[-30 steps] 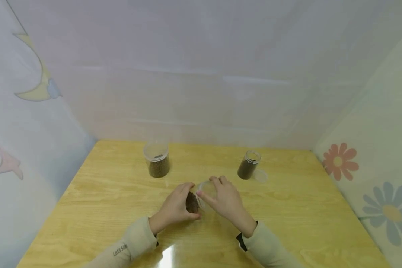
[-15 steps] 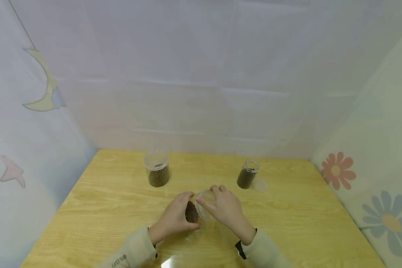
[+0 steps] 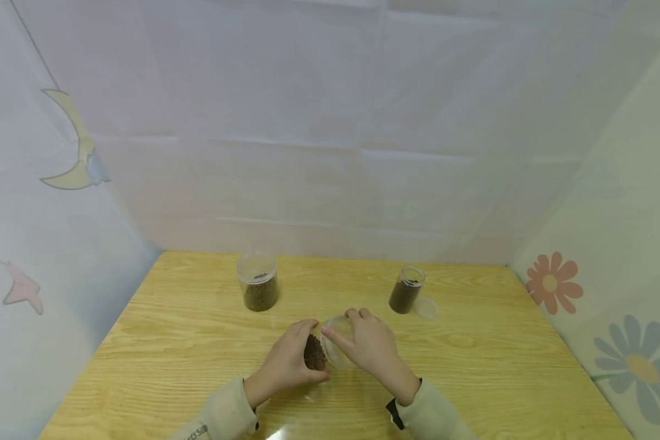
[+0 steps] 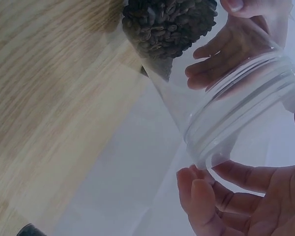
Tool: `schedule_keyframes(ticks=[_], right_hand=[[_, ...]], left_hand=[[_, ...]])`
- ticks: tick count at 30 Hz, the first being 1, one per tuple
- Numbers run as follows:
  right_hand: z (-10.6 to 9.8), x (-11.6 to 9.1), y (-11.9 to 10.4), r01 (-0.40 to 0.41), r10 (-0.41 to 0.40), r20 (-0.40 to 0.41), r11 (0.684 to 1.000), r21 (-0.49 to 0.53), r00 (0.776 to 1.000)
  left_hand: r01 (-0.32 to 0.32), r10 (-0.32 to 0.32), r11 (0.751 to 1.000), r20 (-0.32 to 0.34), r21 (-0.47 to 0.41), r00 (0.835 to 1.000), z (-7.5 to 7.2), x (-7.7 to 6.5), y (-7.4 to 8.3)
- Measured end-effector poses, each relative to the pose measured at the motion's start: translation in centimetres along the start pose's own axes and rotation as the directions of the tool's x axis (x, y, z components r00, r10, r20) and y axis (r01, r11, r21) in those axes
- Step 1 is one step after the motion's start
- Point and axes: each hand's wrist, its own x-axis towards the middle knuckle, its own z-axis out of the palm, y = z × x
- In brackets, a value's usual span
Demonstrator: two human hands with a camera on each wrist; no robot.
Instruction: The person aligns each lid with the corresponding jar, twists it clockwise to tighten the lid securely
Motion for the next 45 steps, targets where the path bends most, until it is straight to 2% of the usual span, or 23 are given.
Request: schedule_keyframes(ticks=[2,6,11,14,19,21,24,27,32,41,45], right_hand=[[0.0,-0.1,0.1,0.007,-0.007,0.001,1.0,0.015,1.0],[-0.2,-0.5,0.4,0.068,-0.069,0.002,0.991,0.114,0.998],[-1.3,-0.9,1.3,0.2,-0.211,0.014,0.943,0.264,0.977],[-1.9,-1.0,1.9,0.306,-0.328,0.022,0.9,0.31,0.944],[-2.3,-0.9,2.8,0.481,-0.517,0.051,0.824,0.299,0.854],[-2.3,-0.7,3.1,0.525,-0.565,0.061,0.797,0.299,0.822],[-2.2,-0.5,3.3,0.551,-0.598,0.078,0.775,0.308,0.798],[-2.2,-0.5,3.4,0.548,-0.601,0.1,0.775,0.315,0.793],[-2.2,-0.5,3.3,0.531,-0.59,0.122,0.785,0.319,0.798],[-2.3,-0.5,3.2,0.535,-0.584,0.089,0.787,0.308,0.807],[-2.2,-0.5,3.2,0.521,-0.569,0.081,0.794,0.314,0.818]], left_hand=[[0.003,-0.003,1.0,-0.001,-0.004,1.0,0.0,0.0,0.0],[0.006,-0.006,1.0,-0.008,-0.006,1.0,0.0,-0.1,-0.1],[-0.006,0.005,1.0,-0.019,-0.01,1.0,0.1,-0.1,-0.3],[-0.018,0.018,1.0,-0.025,-0.012,1.0,0.0,-0.1,-0.4],[-0.033,0.033,0.999,-0.028,-0.013,0.999,-0.1,-0.1,-0.4],[-0.037,0.037,0.999,-0.026,-0.008,0.999,-0.1,-0.1,-0.4],[-0.038,0.038,0.999,-0.02,0.0,0.999,-0.1,0.0,-0.4],[-0.039,0.039,0.999,-0.021,-0.002,0.999,-0.1,0.0,-0.4],[-0.047,0.046,0.999,-0.028,-0.008,0.999,-0.1,0.0,-0.4],[-0.051,0.051,0.999,-0.027,-0.006,0.998,-0.1,0.0,-0.4],[-0.053,0.053,0.999,-0.032,-0.004,0.998,-0.1,-0.1,-0.4]])
